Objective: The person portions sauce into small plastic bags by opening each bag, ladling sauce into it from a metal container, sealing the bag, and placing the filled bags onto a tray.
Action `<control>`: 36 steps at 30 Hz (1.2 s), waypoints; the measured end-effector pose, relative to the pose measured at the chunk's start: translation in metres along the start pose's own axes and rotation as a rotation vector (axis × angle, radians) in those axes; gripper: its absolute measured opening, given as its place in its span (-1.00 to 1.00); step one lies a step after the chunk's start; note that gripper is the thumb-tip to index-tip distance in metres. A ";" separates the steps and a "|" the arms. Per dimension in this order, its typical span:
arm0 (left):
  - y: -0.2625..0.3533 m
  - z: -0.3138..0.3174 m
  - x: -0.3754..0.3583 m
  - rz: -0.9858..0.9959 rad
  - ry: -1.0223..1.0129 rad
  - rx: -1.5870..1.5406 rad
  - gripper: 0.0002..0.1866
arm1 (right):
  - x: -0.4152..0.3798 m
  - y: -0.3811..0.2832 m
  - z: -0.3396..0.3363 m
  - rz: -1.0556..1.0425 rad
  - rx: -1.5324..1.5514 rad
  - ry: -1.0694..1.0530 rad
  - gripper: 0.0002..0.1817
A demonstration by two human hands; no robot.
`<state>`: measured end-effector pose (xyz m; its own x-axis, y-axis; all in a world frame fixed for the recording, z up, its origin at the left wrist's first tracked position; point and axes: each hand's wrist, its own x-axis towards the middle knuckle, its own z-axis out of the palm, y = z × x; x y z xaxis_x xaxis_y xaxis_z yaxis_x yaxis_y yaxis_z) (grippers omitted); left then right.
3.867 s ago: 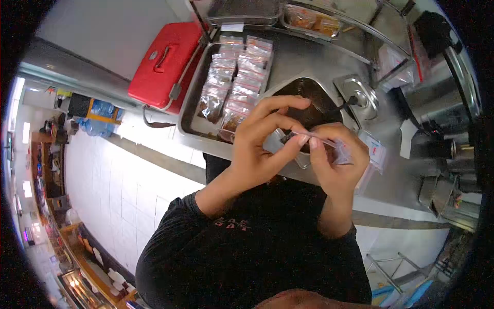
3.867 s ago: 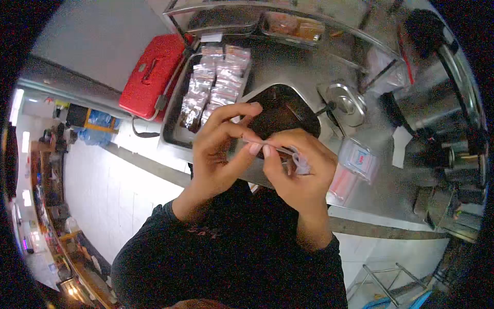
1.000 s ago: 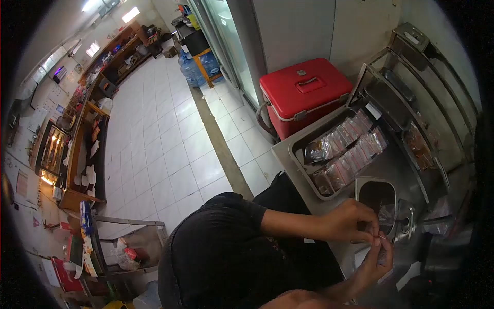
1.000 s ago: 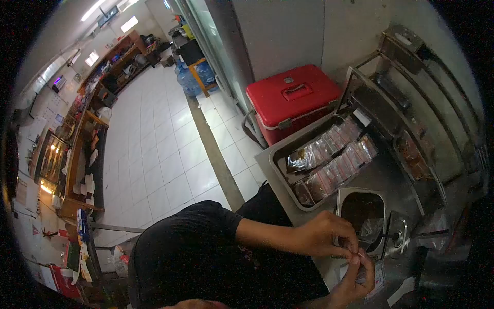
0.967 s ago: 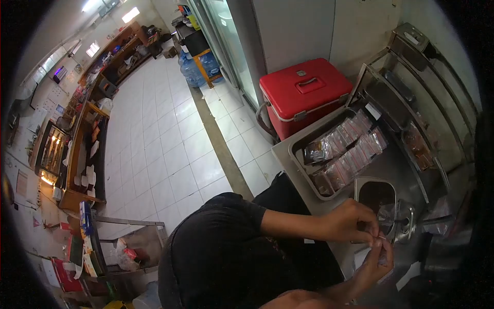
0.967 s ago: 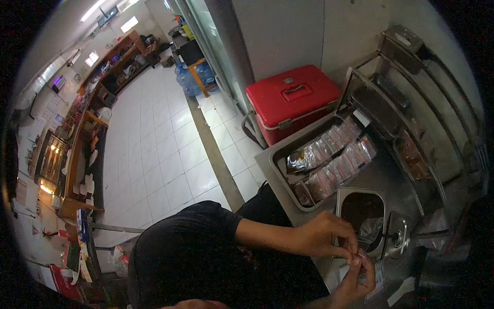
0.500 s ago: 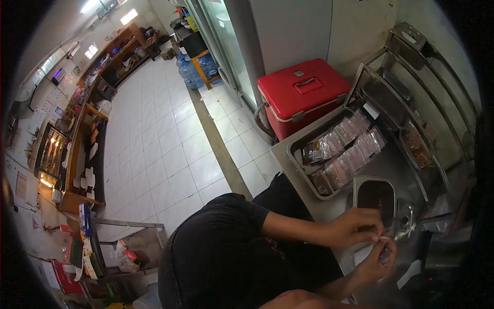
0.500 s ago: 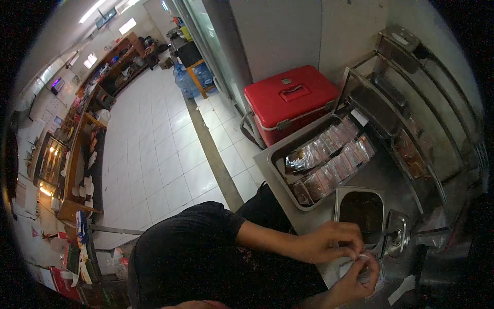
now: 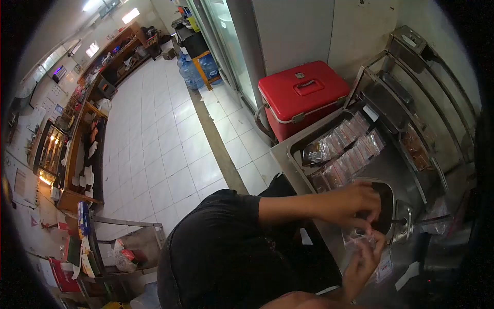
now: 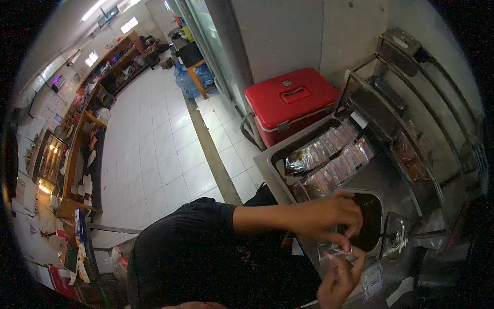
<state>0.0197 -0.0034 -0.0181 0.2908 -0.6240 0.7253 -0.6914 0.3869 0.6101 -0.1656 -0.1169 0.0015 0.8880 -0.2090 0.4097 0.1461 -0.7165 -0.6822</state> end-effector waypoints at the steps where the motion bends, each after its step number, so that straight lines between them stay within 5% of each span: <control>1: -0.007 -0.004 -0.003 -0.054 -0.076 0.012 -0.66 | 0.000 -0.014 0.003 -0.009 -0.008 -0.001 -0.89; 6: 0.000 -0.013 -0.007 -0.259 -0.166 0.043 -0.64 | -0.011 0.007 -0.001 0.117 -0.067 0.050 -0.85; 8: 0.018 -0.015 0.002 -0.136 -0.064 0.098 -0.56 | -0.009 0.015 -0.003 -0.053 -0.076 0.055 -0.81; 11: 0.020 -0.014 -0.001 0.014 -0.211 0.277 -0.50 | -0.003 0.004 -0.001 0.062 -0.135 -0.022 -0.78; 17: 0.001 -0.014 -0.008 0.009 -0.211 0.339 -0.52 | 0.003 0.018 0.001 0.057 -0.078 -0.009 -0.89; 20: 0.002 -0.020 -0.012 -0.279 -0.071 -0.017 -0.66 | 0.000 0.049 -0.029 0.306 -0.026 0.371 -0.73; 23: 0.000 -0.020 -0.028 -0.800 0.163 -0.555 -0.82 | 0.011 0.086 -0.055 0.449 -0.206 0.650 -0.60; 26: -0.027 -0.003 -0.066 -0.905 0.329 -0.627 -0.88 | 0.013 0.118 -0.056 0.573 -0.222 0.632 -0.60; 28: -0.031 0.013 -0.076 -0.790 0.619 -0.782 -0.86 | 0.012 0.135 -0.051 0.610 -0.229 0.479 -0.60; 33: -0.036 0.022 -0.067 -0.871 0.562 -0.858 -0.79 | 0.033 0.149 -0.039 0.526 0.006 0.428 -0.67; 36: -0.045 0.026 -0.044 -0.973 0.507 -1.003 -0.57 | 0.035 0.143 -0.037 0.526 0.218 0.368 -0.74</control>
<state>0.0212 -0.0113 -0.0858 0.6997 -0.6904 -0.1837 0.5762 0.3933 0.7165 -0.1298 -0.2512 -0.0590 0.6643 -0.7336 0.1433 -0.1455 -0.3150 -0.9379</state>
